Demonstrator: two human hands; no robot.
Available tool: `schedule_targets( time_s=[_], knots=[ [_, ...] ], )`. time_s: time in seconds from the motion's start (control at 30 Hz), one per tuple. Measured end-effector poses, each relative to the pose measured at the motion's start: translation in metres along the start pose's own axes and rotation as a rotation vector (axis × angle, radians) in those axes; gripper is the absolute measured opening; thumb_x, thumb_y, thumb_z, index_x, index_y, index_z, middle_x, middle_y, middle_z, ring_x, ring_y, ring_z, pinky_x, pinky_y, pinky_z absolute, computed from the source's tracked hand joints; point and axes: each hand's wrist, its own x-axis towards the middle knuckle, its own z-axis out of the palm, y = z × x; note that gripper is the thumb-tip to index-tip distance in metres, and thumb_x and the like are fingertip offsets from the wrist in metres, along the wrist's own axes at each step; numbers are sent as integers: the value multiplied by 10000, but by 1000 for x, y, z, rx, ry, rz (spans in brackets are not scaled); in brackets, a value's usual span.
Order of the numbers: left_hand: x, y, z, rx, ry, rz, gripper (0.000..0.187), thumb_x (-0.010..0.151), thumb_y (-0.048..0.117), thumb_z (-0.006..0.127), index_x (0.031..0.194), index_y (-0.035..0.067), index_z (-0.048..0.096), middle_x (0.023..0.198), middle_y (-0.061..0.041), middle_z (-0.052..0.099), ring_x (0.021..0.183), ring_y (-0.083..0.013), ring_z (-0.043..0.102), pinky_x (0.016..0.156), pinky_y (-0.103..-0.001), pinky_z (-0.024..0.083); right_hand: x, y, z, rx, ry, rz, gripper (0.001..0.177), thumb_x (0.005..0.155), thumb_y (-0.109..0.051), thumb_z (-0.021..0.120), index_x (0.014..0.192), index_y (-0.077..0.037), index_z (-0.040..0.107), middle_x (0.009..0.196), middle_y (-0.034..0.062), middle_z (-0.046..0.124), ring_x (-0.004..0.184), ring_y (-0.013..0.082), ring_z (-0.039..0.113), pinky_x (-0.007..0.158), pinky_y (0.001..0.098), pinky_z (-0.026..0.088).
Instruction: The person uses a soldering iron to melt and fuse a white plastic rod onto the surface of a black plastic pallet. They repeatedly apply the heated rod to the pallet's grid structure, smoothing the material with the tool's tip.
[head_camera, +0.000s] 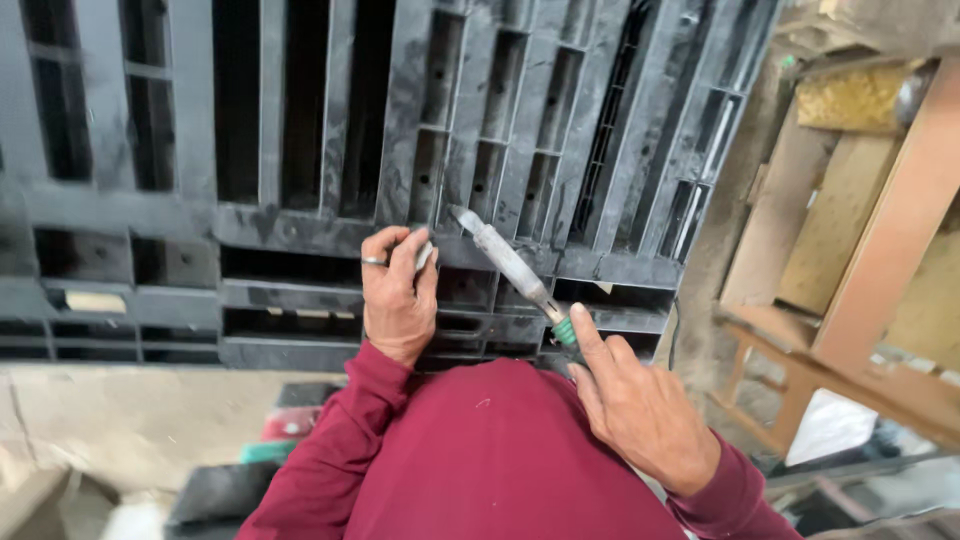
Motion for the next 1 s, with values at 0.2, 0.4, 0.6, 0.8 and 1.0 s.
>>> schedule_targets(
  time_s=[0.2,0.4,0.6,0.8,1.0],
  knots=[
    [1,-7,-9,-24,-126,40,332,902,-101,702,1209,14,654,1242,-170,523,1071,-286,606,888,-340,540,-8,-26,5,56,30,114,708,894,-224,695,1512,-40,401,771,154,566,502,351,592,460,479,467],
    [19,-8,-33,-114,-316,36,307,958,-101,669,1242,11,634,1197,-144,550,1001,-242,636,863,-314,566,-19,-35,17,290,97,162,654,912,-165,662,1510,-41,428,898,184,652,704,401,655,598,472,518],
    [45,-12,-50,-82,-349,116,307,962,-97,688,1249,-3,634,1193,-149,568,986,-250,646,827,-321,569,-22,-50,29,409,148,181,639,907,-152,665,1493,-28,445,982,205,692,763,409,671,630,453,538],
    [51,-24,-45,-74,-382,254,373,913,-129,718,1250,5,631,1167,-133,596,989,-258,648,823,-332,561,-13,-62,36,316,88,269,669,911,-173,680,1511,-37,416,857,163,631,653,364,639,562,445,515],
    [50,-28,-45,-86,-401,255,410,896,-143,722,1265,7,625,1179,-142,589,985,-258,655,825,-327,564,-13,-73,49,266,200,225,690,906,-173,675,1516,-9,396,899,171,594,691,339,635,565,399,528]
  ],
)
